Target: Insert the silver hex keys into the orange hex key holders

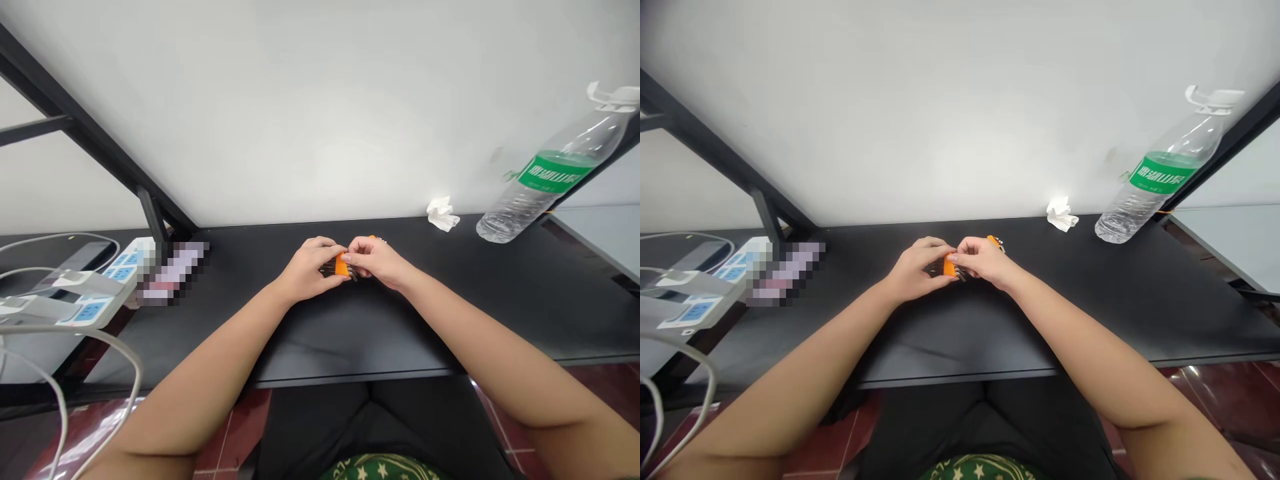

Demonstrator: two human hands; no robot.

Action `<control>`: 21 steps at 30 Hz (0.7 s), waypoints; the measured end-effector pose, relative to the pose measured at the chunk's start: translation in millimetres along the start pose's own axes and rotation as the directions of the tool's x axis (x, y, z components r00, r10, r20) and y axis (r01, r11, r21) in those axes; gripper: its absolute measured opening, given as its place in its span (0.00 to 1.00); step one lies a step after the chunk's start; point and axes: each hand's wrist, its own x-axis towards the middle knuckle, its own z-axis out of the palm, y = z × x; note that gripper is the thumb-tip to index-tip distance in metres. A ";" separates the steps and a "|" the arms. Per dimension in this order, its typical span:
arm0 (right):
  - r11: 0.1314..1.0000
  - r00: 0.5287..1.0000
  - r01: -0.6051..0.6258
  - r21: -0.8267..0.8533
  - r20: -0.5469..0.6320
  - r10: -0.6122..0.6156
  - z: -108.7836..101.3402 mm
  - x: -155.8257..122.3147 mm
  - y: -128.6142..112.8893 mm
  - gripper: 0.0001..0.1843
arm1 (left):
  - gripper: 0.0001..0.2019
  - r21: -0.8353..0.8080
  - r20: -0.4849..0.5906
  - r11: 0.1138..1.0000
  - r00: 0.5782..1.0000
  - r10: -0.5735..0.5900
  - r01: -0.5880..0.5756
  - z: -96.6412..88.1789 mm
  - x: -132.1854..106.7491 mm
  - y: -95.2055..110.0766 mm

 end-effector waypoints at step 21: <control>0.451 0.971 0.196 -0.871 0.110 -0.210 -8.9 -6.3 -1.7 0.08 | 0.25 -0.163 0.110 0.932 0.944 -0.310 0.325 -0.9 -3.0 -22.1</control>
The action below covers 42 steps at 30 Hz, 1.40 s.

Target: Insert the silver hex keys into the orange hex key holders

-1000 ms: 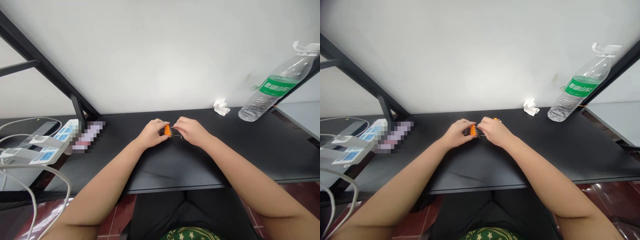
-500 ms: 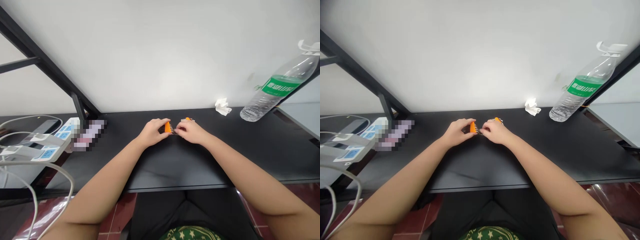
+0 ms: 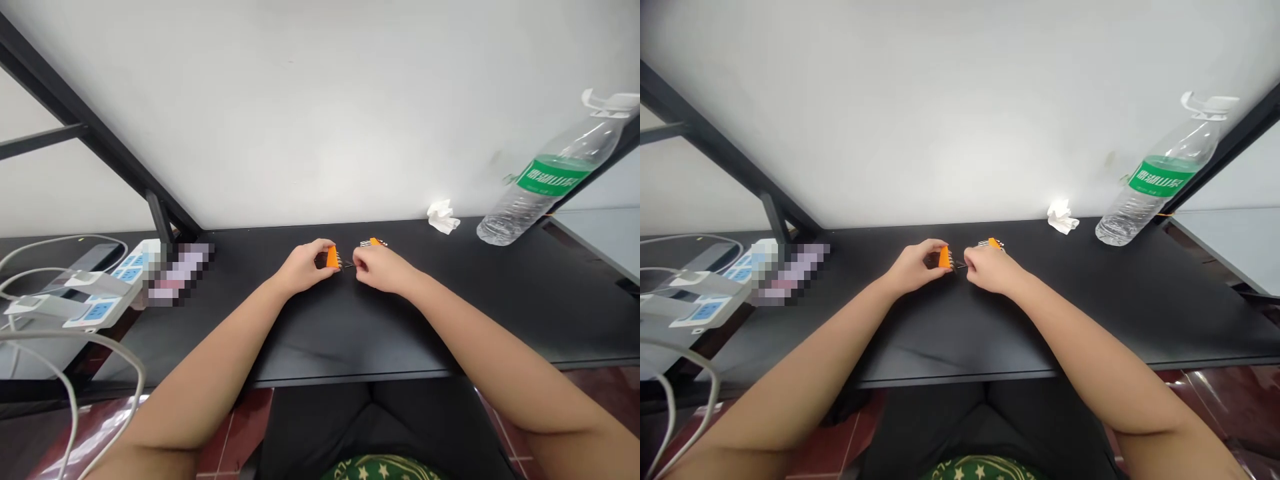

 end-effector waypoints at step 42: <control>0.581 0.988 -0.016 0.814 -0.076 0.134 -2.3 0.9 -11.5 0.12 | 0.20 0.025 0.050 0.971 0.971 0.235 -0.236 0.7 -3.5 26.0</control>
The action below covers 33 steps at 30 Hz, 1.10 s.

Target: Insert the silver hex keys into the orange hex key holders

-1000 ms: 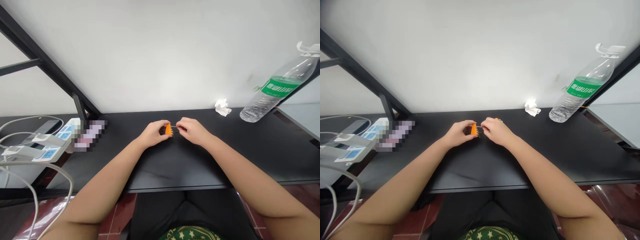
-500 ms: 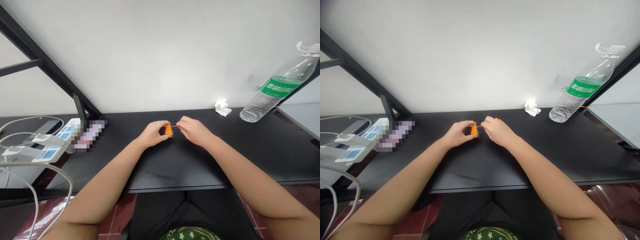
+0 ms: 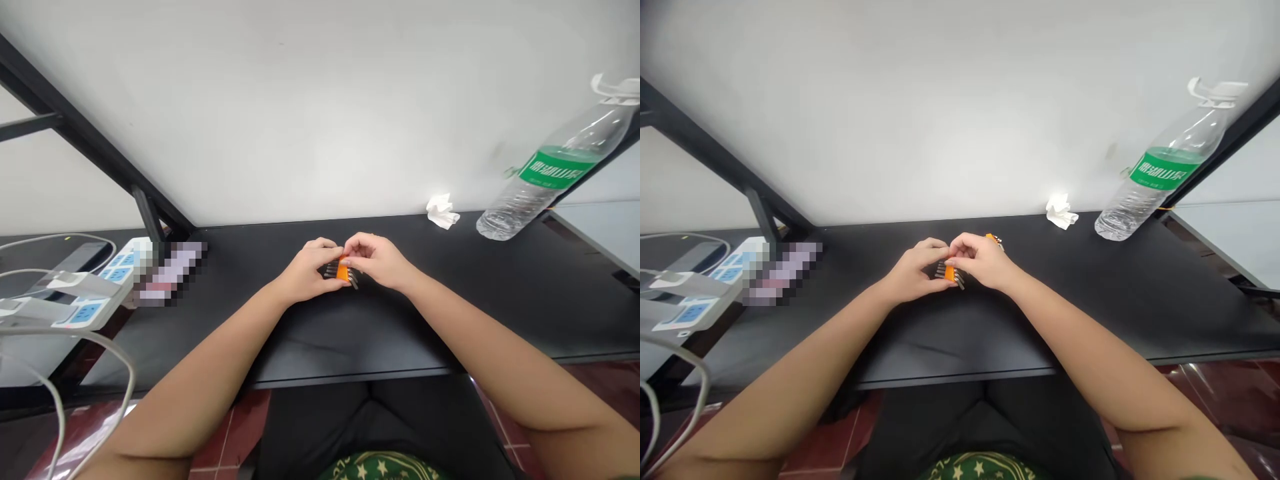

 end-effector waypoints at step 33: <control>0.697 0.985 0.166 -0.697 0.090 -0.144 -14.2 5.9 14.1 0.07 | 0.26 -0.009 0.003 0.968 0.968 -0.251 0.251 2.5 -1.7 -26.8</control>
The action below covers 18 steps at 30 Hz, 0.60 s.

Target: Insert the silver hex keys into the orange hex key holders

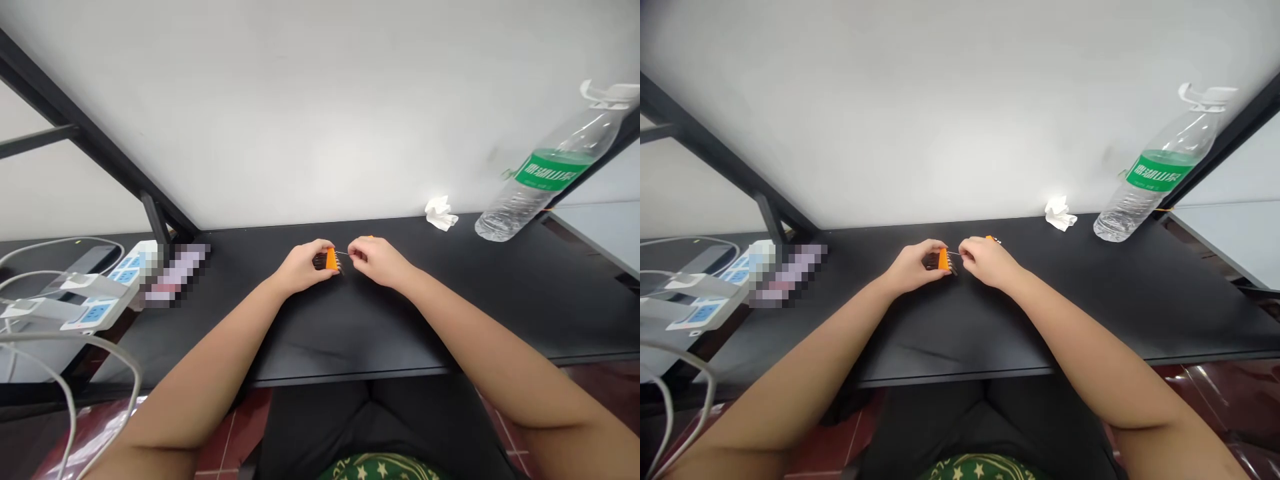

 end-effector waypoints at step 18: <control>0.967 0.961 0.253 -0.038 -0.101 -0.256 -2.4 -4.6 -2.5 0.13 | 0.24 0.085 0.024 0.987 0.990 0.136 -0.138 -3.7 -1.3 6.8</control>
